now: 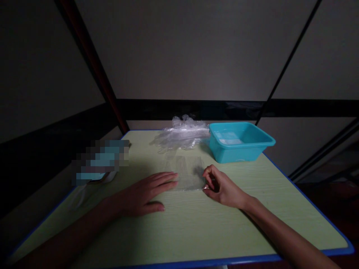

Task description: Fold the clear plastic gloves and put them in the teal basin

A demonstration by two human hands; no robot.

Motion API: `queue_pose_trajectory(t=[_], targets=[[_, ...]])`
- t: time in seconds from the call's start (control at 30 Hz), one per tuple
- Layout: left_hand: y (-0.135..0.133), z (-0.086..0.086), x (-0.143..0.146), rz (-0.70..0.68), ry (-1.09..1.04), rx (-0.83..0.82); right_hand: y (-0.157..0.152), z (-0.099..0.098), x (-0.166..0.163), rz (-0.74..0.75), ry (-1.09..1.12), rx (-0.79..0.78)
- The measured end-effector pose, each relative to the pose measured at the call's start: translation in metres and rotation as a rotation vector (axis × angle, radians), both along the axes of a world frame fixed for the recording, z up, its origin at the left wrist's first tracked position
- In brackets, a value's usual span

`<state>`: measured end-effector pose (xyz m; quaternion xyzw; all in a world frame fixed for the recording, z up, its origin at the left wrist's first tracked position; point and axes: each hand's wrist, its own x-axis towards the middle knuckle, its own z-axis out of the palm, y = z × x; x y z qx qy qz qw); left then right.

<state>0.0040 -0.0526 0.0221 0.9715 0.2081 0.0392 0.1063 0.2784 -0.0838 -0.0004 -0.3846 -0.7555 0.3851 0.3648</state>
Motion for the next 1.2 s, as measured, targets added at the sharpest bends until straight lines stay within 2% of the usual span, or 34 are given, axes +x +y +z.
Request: queue_pose_trajectory(t=[0.37, 0.5, 0.57, 0.63, 0.7, 0.8, 1.07, 1.2], targets=[[0.0, 0.0, -0.001, 0.003, 0.005, 0.009, -0.002, 0.001, 0.006, 0.001, -0.106, 0.041], [-0.001, 0.0, 0.0, -0.004, -0.01, 0.007, -0.004, 0.01, 0.011, 0.004, -0.215, 0.173], [-0.002, 0.001, 0.0, -0.019, -0.017, 0.007, -0.007, 0.016, 0.011, 0.075, -0.334, 0.264], [-0.003, 0.003, 0.001, -0.041, -0.016, 0.001, -0.01, 0.02, 0.009, 0.207, -0.485, 0.332], [-0.004, 0.003, 0.003, -0.065, -0.007, -0.015, -0.013, 0.022, 0.004, 0.322, -0.622, 0.36], [-0.005, 0.002, 0.004, -0.085, 0.002, -0.047, -0.016, 0.021, -0.002, 0.386, -0.748, 0.346], [-0.007, -0.003, 0.001, -0.089, -0.031, -0.104, -0.018, 0.018, 0.002, 0.374, -0.714, 0.342], [-0.006, -0.003, 0.0, -0.089, -0.035, -0.11, -0.021, 0.016, 0.012, 0.371, -0.77, 0.339]])
